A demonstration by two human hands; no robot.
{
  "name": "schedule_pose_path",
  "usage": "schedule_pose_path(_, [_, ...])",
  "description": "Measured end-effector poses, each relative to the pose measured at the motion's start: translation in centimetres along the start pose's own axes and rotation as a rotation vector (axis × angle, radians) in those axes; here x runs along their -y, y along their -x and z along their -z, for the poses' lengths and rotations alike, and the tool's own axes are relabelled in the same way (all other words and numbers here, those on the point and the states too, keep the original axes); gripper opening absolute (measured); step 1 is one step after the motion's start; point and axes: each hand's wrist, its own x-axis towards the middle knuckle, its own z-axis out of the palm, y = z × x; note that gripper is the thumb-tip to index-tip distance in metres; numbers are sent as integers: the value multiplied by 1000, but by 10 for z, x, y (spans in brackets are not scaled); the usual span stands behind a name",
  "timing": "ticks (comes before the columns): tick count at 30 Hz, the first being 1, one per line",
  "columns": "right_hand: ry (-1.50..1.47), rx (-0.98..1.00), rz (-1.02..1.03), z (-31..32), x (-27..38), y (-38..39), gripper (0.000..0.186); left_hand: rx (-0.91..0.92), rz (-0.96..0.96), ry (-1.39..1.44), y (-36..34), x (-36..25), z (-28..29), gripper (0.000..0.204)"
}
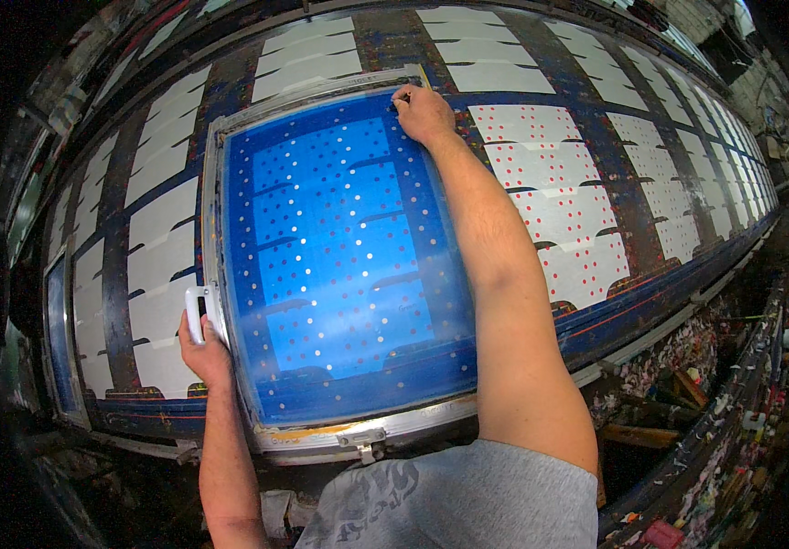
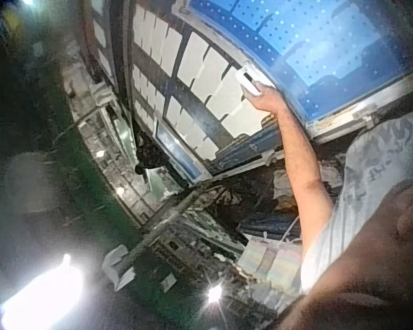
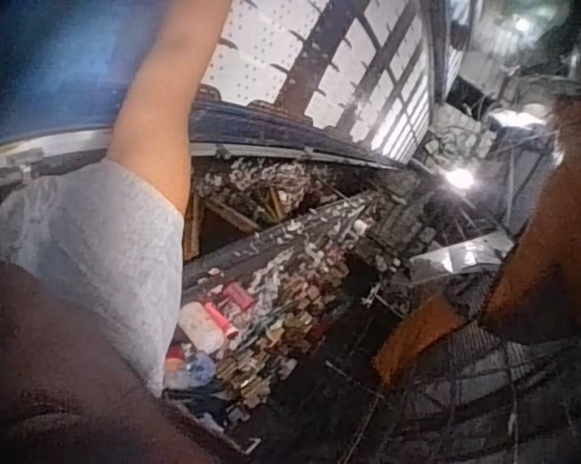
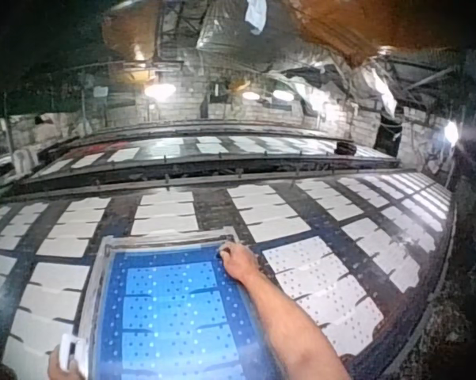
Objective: The person picks up a blue screen printing frame from a conveyor, places it on a workbench, and uses a pen to mark several spots on the mesh. The person then uses an orange tape dispenser to apply tape along the frame's edge.
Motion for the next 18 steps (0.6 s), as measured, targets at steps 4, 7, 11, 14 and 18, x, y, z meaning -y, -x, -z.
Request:
schedule_pose_path(4, [20, 5, -3, 0, -1, 0, 24, -1, -1, -11, 0, -2, 0, 49])
schedule_pose_path(7, [13, -6, 15, -1, -3, -2, 24, 2, -17, -17, 0, -2, 0, 49])
schedule_pose_path(11, [34, 19, 4, 2, -4, -2, 26, -4, -32, -8, 0, -2, 0, 49])
schedule_pose_path(14, [51, 37, -22, 7, -3, 0, 27, -2, -12, -4, 0, -1, 0, 50])
schedule_pose_path(18, [68, 31, -44, 13, -3, 10, 28, -2, -7, 16, 0, 0, 0, 49])
